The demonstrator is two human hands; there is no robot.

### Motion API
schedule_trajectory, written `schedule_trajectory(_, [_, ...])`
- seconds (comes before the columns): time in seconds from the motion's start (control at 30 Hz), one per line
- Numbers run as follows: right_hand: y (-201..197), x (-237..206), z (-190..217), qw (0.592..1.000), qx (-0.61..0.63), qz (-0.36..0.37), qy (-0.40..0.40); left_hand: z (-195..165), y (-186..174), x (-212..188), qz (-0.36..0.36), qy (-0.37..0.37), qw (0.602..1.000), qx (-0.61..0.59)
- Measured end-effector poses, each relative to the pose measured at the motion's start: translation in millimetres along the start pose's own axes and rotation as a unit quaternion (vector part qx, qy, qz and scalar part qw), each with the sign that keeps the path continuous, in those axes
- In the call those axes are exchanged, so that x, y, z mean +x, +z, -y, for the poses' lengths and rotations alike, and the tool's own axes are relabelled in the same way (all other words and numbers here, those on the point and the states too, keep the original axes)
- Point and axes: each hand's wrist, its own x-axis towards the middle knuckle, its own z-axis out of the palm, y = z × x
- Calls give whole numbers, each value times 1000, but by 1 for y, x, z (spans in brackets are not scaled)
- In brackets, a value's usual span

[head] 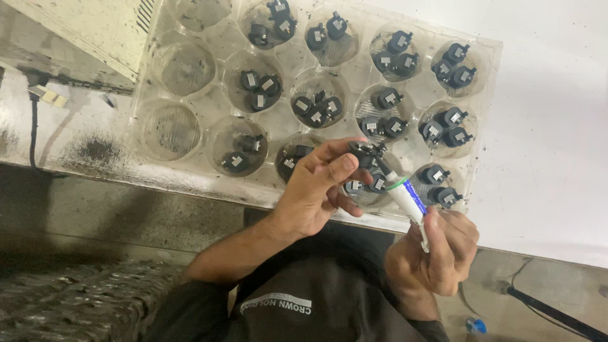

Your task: The person picks black plug-shaped components one at a time from a molded tray and squeezes adhesive from a small tube onto each component, then places it back in the tray. They repeat this gluing cycle across many components in the tray.

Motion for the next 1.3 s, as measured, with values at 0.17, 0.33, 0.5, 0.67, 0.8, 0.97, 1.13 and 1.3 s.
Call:
schedule_trajectory(0.17, [3, 1, -2, 999, -3, -33, -10, 7, -1, 0, -17, -11, 1000, 8])
schedule_trajectory(0.33, [2, 1, -3, 1000, -15, -19, -3, 7, -3, 1, -27, -12, 999, 21])
schedule_trajectory(0.5, [3, 0, -4, 1000, -10, -15, 7, 8, -3, 2, -25, -14, 999, 25])
schedule_trajectory(0.67, [-2, 0, -2, 1000, -14, 7, 8, 6, -3, 1, -21, -13, 999, 30])
schedule_trajectory(0.8, [-1, 0, -2, 1000, -13, 3, 8, 5, -5, 2, -16, -16, 999, 26])
schedule_trajectory(0.97, [-4, -6, -2, 999, -2, 16, 33, -1, -7, 1, 0, -28, 1000, -4])
schedule_trajectory(1.13, [-3, -17, -16, 990, 24, 36, 133, -57, -27, 33, 13, -7, 951, 309])
schedule_trajectory(1.3, [2, -23, -34, 871, 342, -113, 333, -102, -61, 138, 9, 345, 495, 797])
